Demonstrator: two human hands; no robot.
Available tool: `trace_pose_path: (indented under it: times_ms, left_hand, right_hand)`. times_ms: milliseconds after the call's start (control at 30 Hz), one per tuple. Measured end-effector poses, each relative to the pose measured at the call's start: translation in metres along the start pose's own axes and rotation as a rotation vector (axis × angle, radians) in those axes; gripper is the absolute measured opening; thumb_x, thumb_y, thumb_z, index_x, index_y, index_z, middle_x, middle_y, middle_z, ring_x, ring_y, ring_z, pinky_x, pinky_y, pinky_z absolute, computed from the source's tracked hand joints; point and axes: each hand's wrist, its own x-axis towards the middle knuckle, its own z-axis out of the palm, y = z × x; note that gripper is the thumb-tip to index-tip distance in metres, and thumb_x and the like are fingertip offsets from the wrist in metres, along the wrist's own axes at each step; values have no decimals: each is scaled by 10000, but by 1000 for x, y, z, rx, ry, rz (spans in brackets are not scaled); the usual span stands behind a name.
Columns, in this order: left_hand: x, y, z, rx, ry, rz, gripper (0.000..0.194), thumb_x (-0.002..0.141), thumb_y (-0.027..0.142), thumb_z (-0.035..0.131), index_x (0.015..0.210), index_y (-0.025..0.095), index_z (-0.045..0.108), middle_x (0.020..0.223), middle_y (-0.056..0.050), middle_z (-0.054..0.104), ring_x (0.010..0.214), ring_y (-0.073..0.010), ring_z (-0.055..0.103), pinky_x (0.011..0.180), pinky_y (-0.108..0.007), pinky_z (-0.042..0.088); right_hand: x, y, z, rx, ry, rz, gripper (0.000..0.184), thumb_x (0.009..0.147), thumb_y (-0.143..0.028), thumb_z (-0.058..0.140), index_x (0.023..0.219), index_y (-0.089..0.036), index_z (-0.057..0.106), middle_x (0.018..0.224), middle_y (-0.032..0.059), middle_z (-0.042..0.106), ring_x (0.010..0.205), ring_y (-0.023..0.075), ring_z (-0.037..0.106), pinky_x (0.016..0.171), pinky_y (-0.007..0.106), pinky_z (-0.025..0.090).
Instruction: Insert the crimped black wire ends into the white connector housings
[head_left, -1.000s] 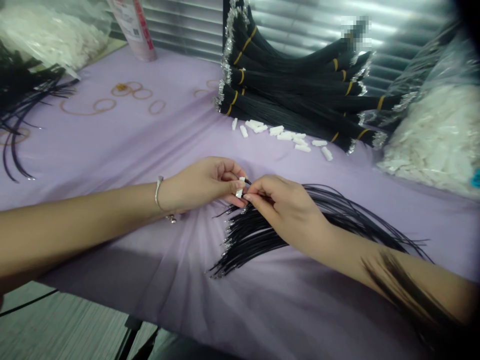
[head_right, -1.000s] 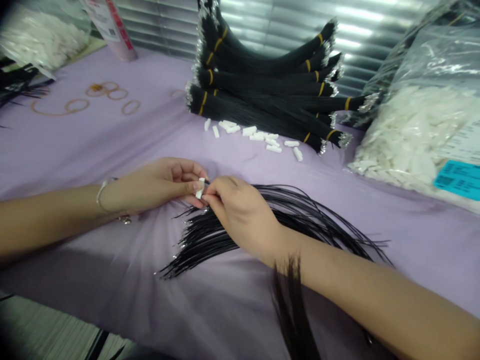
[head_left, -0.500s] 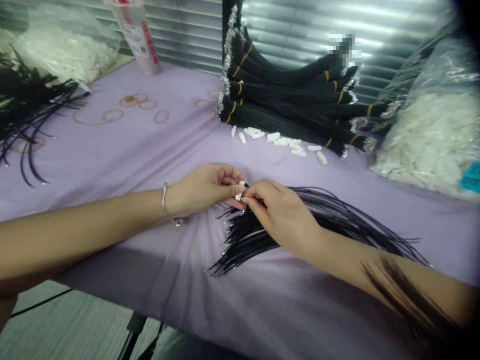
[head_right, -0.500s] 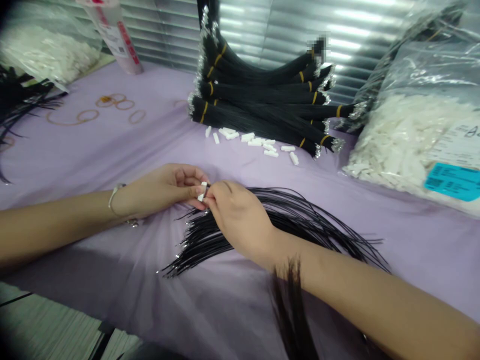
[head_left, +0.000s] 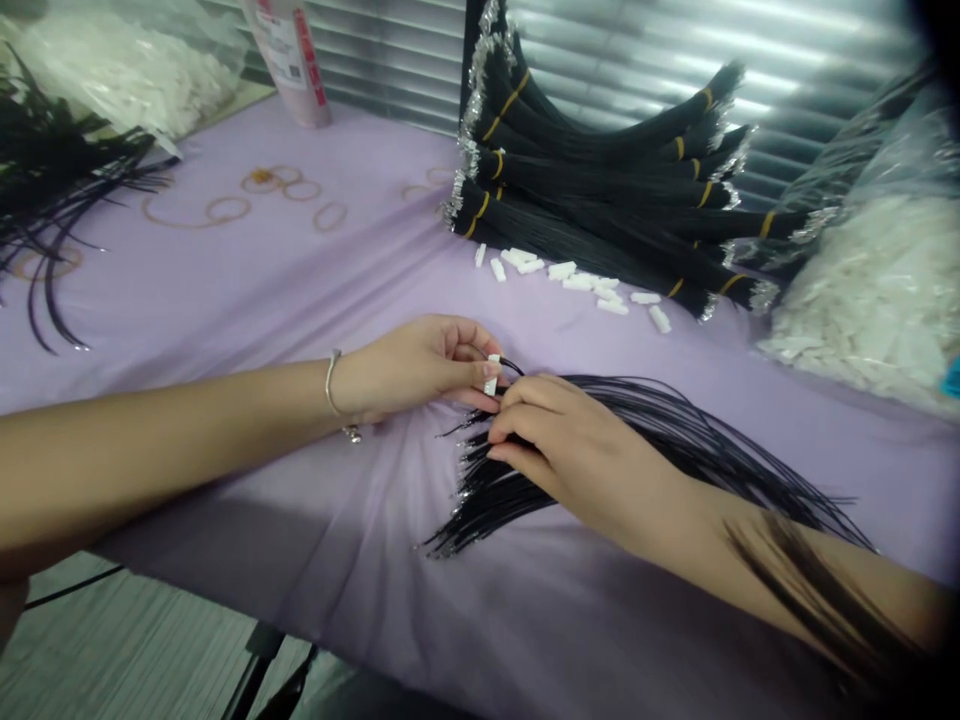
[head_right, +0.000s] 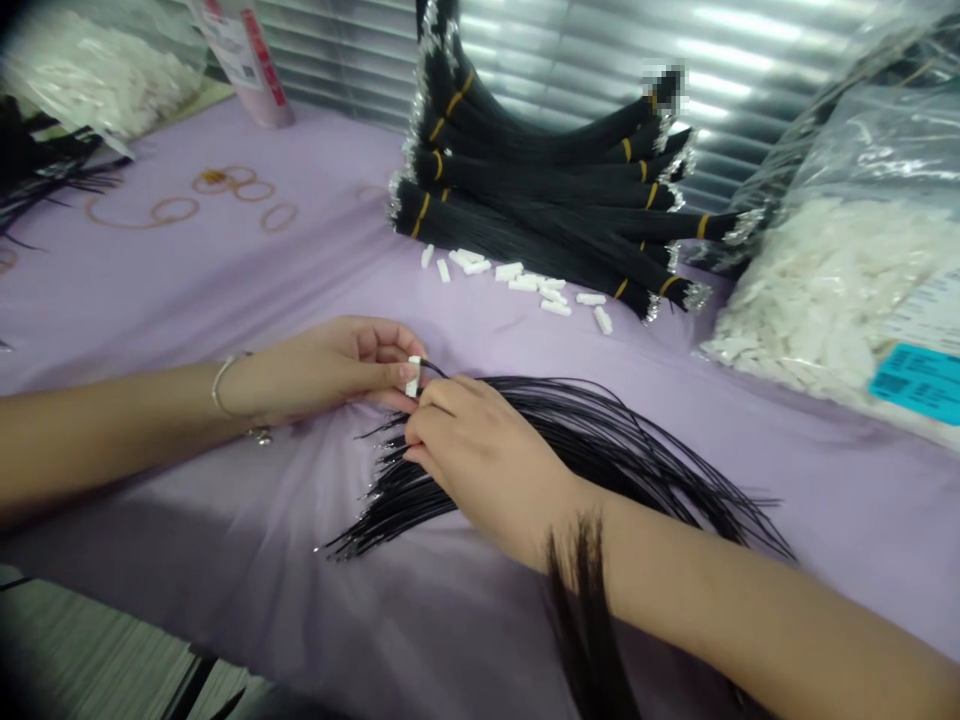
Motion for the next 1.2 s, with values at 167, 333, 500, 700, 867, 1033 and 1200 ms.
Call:
trace_pose_path:
  times_ms: [167, 333, 500, 700, 867, 1033, 1200]
  left_hand:
    - [0, 1, 1, 3, 9, 6, 67, 779, 103, 574, 822, 111, 523, 703, 21, 616, 672, -55, 614, 713, -194, 522]
    - [-1, 1, 0, 1, -3, 8, 58, 781, 115, 576, 806, 123, 524, 710, 19, 623, 678, -67, 622, 730, -215, 530]
    - [-1, -1, -3, 21, -26, 16, 100, 779, 148, 600, 838, 121, 523, 734, 8, 625, 709, -77, 636, 762, -238, 530]
    - [0, -2, -4, 27, -52, 41, 99, 793, 148, 588, 855, 110, 520, 781, -13, 646, 704, -74, 645, 736, -219, 538]
    - [-2, -2, -4, 34, -70, 29, 103, 793, 144, 592, 863, 110, 525, 784, -30, 661, 749, -105, 667, 760, -244, 546]
    - [-3, -1, -4, 33, -100, 31, 99, 789, 145, 599, 861, 111, 539, 816, -35, 675, 739, -98, 667, 759, -239, 552]
    - [-3, 1, -3, 49, -99, 20, 132, 767, 188, 638, 838, 110, 559, 854, -49, 687, 766, -116, 671, 759, -247, 557]
  right_hand:
    - [1, -3, 1, -6, -64, 72, 103, 843, -101, 501, 784, -135, 578, 847, 67, 560, 866, 188, 502, 825, 346, 437]
    - [-4, -4, -3, 122, -24, 157, 87, 865, -99, 462, 819, -153, 512, 882, 54, 570, 869, 156, 512, 809, 303, 437]
    - [-5, 1, -8, 273, 125, 188, 73, 838, -110, 500, 839, -171, 541, 779, -10, 578, 695, 89, 519, 639, 211, 410]
    - [-3, 2, -10, 267, 190, 269, 75, 835, -145, 499, 783, -180, 540, 698, -27, 551, 600, 76, 479, 555, 201, 370]
    - [-1, 6, -10, 204, 204, 327, 112, 871, -200, 471, 790, -189, 547, 695, -18, 563, 580, 87, 473, 545, 213, 370]
    - [0, 13, -13, 213, 208, 388, 151, 861, -216, 482, 745, -186, 573, 640, -24, 563, 547, 86, 468, 517, 212, 353]
    - [1, 18, -13, 210, 217, 408, 161, 846, -222, 491, 718, -179, 579, 581, -28, 530, 494, 84, 424, 482, 219, 323]
